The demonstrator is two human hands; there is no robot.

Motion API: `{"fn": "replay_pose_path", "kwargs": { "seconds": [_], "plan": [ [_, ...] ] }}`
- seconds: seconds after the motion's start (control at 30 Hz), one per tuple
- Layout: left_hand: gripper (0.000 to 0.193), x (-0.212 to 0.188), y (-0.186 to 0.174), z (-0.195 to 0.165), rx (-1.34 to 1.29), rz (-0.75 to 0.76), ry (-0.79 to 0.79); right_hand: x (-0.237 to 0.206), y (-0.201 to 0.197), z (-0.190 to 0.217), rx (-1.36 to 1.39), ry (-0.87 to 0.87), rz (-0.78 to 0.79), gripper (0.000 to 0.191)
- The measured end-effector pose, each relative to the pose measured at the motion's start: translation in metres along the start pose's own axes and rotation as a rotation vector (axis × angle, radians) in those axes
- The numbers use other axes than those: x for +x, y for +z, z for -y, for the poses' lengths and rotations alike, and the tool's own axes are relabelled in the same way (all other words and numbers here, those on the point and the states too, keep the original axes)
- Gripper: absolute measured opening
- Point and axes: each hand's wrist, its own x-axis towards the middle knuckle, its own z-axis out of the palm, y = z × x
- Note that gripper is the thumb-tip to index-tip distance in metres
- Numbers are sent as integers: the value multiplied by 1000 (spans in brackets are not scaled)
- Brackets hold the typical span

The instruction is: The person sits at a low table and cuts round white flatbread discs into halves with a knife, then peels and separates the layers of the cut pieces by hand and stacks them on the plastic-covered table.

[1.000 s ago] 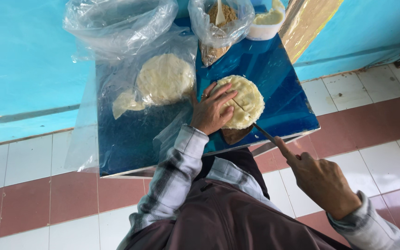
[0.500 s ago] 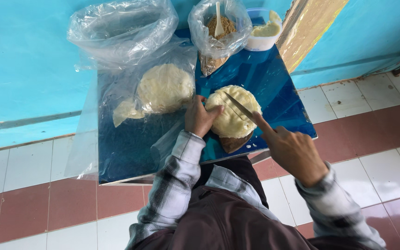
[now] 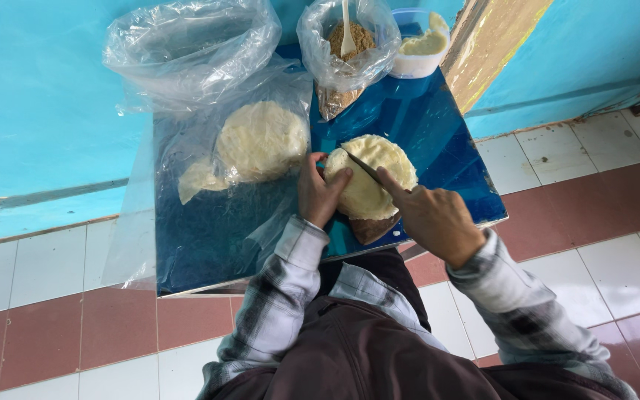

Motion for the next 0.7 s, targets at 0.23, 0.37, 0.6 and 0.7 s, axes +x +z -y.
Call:
{"fn": "replay_pose_path", "kwargs": {
  "seconds": [0.23,0.37,0.6,0.7],
  "plan": [
    [58,-3,6,4,54,-53,149,37,1,7,-4,-30,-16,73],
    [56,-2,4,-6,72,-65,105,-2,-12,3,-44,-37,32,76],
    [47,3,-3,-47,502,98,593,-21,-10,6,-87,28,68,76],
    [34,5,-1,-55,726,410,601,-23,-9,2,-94,10,119,77]
  ]
}}
